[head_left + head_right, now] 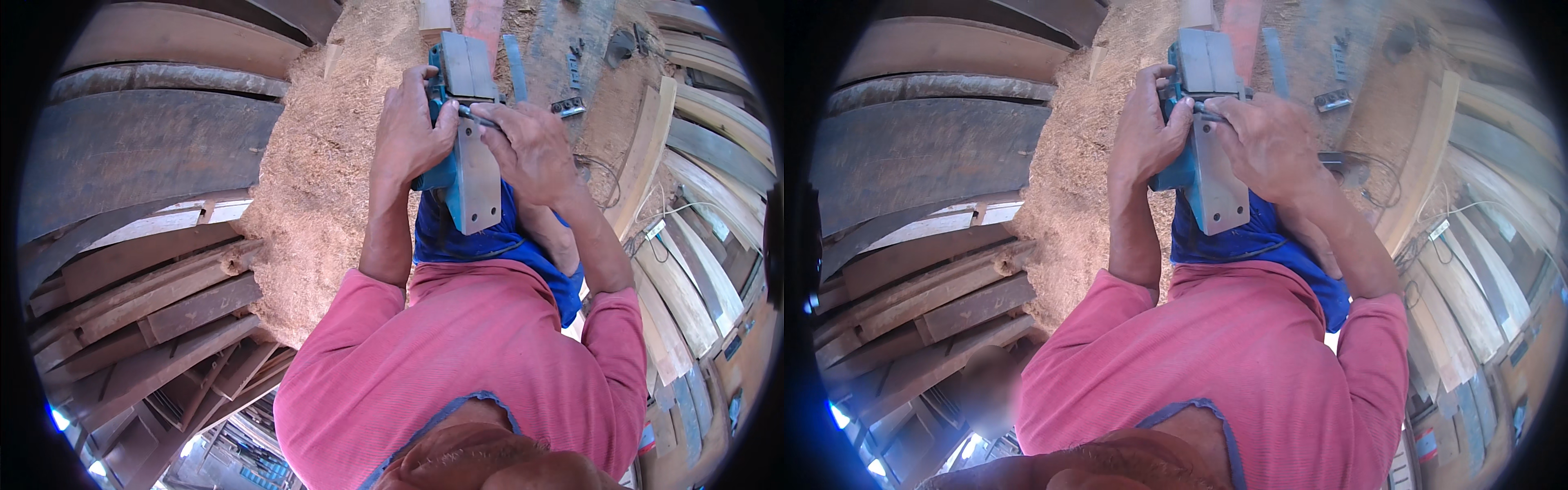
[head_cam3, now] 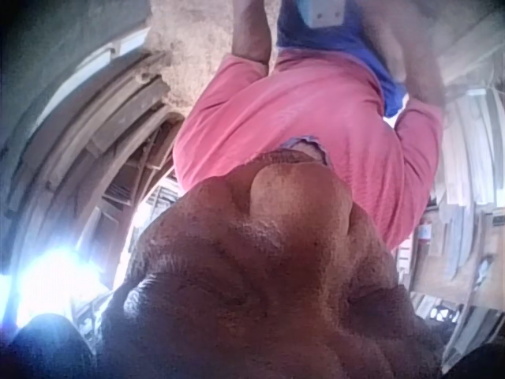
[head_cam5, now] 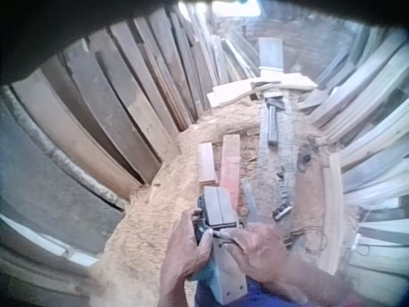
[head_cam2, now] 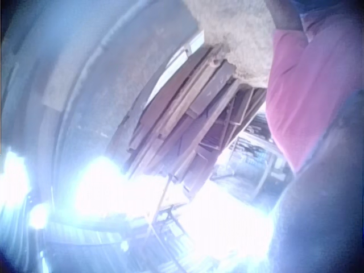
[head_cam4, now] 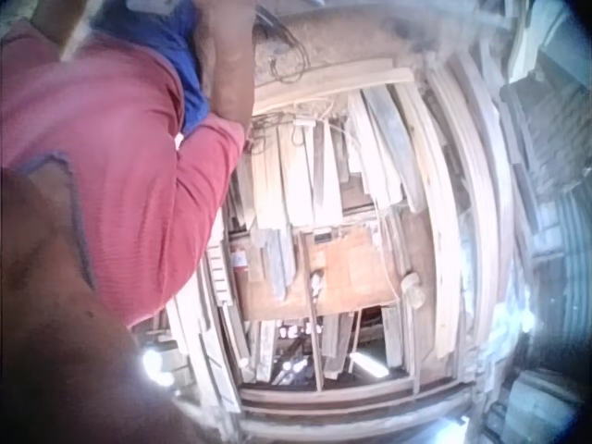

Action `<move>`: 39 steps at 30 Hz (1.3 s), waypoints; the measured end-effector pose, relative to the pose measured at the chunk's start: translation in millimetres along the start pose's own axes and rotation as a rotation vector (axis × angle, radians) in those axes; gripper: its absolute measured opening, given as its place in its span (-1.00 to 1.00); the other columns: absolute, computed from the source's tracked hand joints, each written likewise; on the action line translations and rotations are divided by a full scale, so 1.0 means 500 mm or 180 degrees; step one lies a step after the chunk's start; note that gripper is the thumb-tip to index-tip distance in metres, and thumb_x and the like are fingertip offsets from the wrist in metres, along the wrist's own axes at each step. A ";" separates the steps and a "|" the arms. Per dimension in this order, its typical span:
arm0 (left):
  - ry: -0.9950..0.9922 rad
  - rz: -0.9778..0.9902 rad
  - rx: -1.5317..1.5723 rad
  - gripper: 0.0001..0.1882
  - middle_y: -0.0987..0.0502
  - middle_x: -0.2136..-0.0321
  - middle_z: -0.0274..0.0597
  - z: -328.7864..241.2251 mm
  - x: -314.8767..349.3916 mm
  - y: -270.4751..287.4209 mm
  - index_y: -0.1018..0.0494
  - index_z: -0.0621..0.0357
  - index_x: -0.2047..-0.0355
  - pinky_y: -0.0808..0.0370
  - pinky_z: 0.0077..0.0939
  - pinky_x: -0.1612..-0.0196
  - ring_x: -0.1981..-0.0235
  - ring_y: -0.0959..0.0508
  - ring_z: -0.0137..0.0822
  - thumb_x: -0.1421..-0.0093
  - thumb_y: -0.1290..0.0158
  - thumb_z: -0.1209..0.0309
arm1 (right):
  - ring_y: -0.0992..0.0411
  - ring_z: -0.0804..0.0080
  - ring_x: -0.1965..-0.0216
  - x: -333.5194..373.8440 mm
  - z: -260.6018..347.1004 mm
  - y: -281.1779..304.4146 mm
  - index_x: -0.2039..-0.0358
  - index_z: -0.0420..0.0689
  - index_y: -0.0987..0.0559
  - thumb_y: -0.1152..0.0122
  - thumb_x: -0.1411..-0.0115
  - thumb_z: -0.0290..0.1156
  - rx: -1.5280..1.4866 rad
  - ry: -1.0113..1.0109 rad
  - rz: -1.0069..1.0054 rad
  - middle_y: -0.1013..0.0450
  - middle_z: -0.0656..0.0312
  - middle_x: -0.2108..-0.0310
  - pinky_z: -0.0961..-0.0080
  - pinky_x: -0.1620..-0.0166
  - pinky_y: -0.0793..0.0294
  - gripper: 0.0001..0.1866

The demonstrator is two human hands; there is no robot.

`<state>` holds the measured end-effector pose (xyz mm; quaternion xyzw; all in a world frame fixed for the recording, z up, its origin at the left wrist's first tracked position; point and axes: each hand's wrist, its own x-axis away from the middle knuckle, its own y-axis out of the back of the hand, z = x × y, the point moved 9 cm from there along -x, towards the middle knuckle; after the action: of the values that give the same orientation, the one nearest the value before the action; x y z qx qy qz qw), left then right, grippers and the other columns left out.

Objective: The person sits on the floor and uses a small metal tool to adjust a component on a handheld power tool. They repeatedly insert the tool into a slot on the device and make small adjustments while holding the tool steady.

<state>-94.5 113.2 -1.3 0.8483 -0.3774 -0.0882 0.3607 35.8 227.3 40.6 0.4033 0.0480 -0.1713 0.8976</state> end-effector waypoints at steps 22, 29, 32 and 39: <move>-0.0782 -0.0648 0.0196 -0.58 -0.56 -0.18 0.22 -0.020 0.024 0.027 -0.64 0.22 -0.05 -0.42 -0.03 -0.40 -0.31 -0.51 0.15 -0.22 0.02 0.59 | -0.60 -0.17 -0.13 0.082 -0.593 -0.096 -0.13 -0.01 -0.74 -0.13 -0.34 -0.41 0.1535 -0.1628 0.0369 -0.64 -0.08 -0.11 -0.05 -0.16 -0.60 -0.60; -0.0828 -0.0756 0.0133 -0.56 -0.58 -0.14 0.21 -0.011 0.022 0.035 -0.67 0.21 -0.02 -0.44 -0.05 -0.39 -0.33 -0.50 0.11 -0.17 0.04 0.60 | -0.52 -0.27 -0.22 0.279 -0.495 -0.004 -0.23 -0.21 -0.59 -0.33 -0.39 -0.09 0.1577 -0.2244 -0.0182 -0.59 -0.26 -0.12 -0.07 -0.27 -0.50 -0.45; -0.0854 -0.0750 0.0171 -0.55 -0.59 -0.14 0.21 -0.018 0.027 0.032 -0.68 0.20 -0.01 -0.45 -0.07 -0.37 -0.32 -0.51 0.11 -0.16 0.03 0.59 | -0.55 -0.34 -0.17 0.369 -0.494 -0.061 -0.22 -0.29 -0.56 -0.35 -0.39 -0.04 0.1160 -0.2901 0.0496 -0.61 -0.31 -0.07 -0.09 -0.23 -0.53 -0.39; -0.0981 -0.0705 0.0206 -0.59 -0.59 -0.19 0.19 -0.042 0.034 0.022 -0.73 0.21 0.09 -0.47 -0.06 -0.36 -0.29 -0.52 0.11 -0.16 0.04 0.59 | -0.65 -0.30 -0.01 0.387 -0.484 -0.081 -0.07 -0.31 -0.64 -0.43 -0.36 -0.13 0.0830 -0.3004 -0.0030 -0.67 -0.30 0.08 -0.08 -0.07 -0.60 -0.51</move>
<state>-80.1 107.8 23.7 0.8723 -0.3352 -0.2440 0.2593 215.7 329.4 -193.6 0.3905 -0.3841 -0.3440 0.7627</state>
